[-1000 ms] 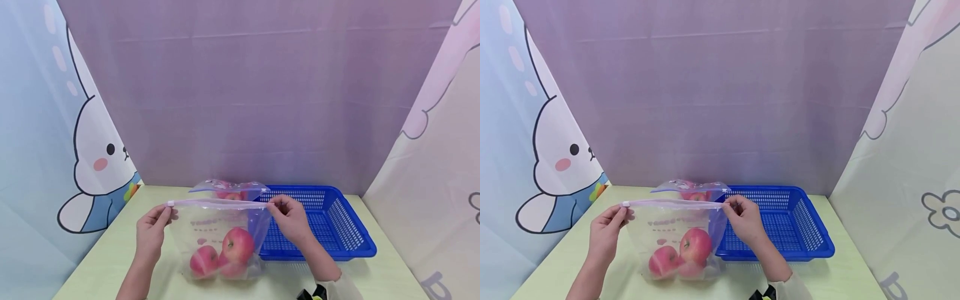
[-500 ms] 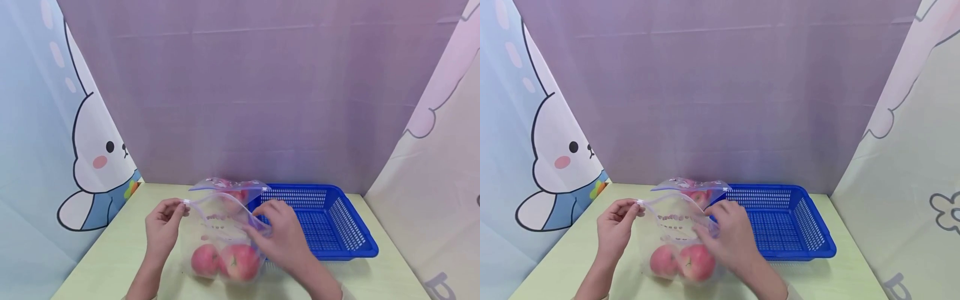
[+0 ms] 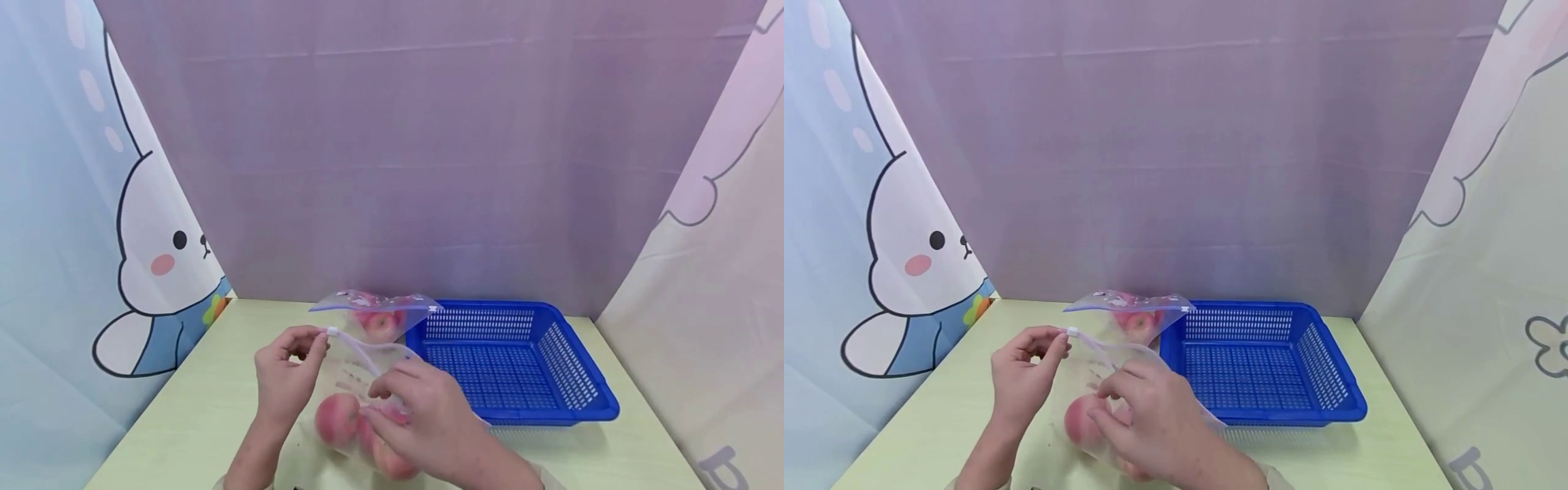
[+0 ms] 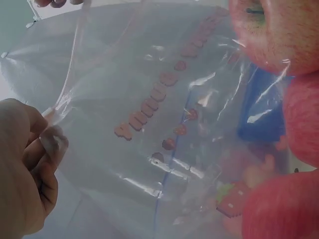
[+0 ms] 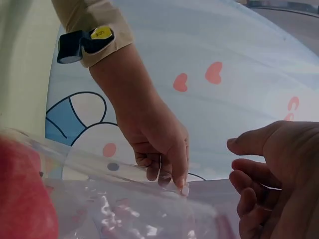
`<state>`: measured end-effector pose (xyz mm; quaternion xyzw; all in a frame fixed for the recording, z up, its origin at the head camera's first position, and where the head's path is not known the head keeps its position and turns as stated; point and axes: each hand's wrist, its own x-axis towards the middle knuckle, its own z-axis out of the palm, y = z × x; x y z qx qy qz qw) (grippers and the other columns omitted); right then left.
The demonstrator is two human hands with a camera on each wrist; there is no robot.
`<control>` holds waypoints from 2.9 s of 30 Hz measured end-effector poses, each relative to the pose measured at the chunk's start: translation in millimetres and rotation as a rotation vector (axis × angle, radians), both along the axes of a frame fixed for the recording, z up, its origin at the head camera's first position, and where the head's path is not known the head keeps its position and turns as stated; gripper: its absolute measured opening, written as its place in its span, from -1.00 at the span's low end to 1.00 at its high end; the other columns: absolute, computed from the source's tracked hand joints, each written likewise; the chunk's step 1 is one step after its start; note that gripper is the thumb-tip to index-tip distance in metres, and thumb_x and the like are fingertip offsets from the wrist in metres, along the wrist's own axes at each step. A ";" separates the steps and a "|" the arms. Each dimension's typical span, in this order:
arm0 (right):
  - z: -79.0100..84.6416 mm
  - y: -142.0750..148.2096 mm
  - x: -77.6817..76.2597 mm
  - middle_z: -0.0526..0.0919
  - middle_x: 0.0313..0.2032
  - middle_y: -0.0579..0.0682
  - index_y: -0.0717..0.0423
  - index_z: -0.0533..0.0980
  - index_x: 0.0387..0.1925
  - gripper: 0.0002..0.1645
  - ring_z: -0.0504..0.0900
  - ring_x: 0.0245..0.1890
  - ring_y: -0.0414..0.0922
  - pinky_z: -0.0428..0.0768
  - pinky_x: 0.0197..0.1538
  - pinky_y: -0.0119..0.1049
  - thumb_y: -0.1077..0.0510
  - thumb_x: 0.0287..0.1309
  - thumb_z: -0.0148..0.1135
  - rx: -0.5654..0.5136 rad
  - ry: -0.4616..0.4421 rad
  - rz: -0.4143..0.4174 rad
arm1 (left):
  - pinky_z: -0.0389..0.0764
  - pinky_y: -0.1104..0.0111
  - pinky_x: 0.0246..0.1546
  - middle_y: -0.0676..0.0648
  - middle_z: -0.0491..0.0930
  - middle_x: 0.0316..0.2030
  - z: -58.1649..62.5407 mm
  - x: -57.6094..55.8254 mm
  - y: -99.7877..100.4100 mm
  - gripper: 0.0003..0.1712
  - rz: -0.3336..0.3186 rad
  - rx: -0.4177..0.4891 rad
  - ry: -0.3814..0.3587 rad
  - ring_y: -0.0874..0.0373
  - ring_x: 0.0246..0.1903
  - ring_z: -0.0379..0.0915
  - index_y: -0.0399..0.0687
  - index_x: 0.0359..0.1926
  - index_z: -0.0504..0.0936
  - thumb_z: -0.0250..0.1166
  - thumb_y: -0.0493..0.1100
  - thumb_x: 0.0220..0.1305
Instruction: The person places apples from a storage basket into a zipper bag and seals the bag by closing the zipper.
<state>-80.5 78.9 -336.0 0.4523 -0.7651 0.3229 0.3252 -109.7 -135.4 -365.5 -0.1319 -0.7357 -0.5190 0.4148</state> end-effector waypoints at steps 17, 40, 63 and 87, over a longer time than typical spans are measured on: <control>26.9 2.9 -45.0 0.62 -0.29 -0.30 -0.06 0.70 -0.18 -0.80 0.53 -0.34 -0.39 0.54 -0.29 -0.44 0.04 0.14 0.40 0.082 -0.393 -0.110 | 0.46 0.52 -0.57 0.05 0.67 -0.54 -4.6 -11.7 17.3 -0.78 -0.200 -0.164 0.201 0.29 -0.60 0.53 -0.08 -0.33 0.74 0.41 -0.46 0.03; 36.3 -4.0 -60.3 0.55 -0.39 -0.31 -0.09 0.62 -0.33 -0.94 0.52 -0.34 -0.28 0.57 -0.27 -0.35 0.11 0.28 0.27 0.248 -0.534 0.002 | 0.47 0.51 -0.48 0.05 0.69 -0.43 -3.7 -12.3 17.7 -0.80 -0.246 -0.231 0.173 0.29 -0.49 0.55 -0.06 -0.25 0.73 0.39 -0.41 0.12; 31.1 -4.8 -61.9 0.51 -0.49 -0.25 -0.12 0.54 -0.44 -0.85 0.47 -0.46 -0.26 0.53 -0.38 -0.37 0.10 0.27 0.27 0.284 -0.547 -0.027 | 0.46 0.42 -0.43 0.09 0.61 -0.45 -6.1 -15.7 22.9 -0.85 -0.185 -0.304 0.202 0.25 -0.44 0.49 -0.05 -0.35 0.63 0.34 -0.40 0.17; 30.2 11.5 -65.7 0.52 -0.50 -0.29 -0.12 0.55 -0.43 -0.87 0.48 -0.51 -0.27 0.54 -0.37 -0.35 0.07 0.26 0.28 0.392 -0.587 -0.074 | 0.42 0.44 -0.43 0.08 0.62 -0.45 -4.5 -18.9 5.7 -0.82 -0.104 -0.216 0.177 0.24 -0.46 0.47 -0.08 -0.39 0.64 0.35 -0.45 0.12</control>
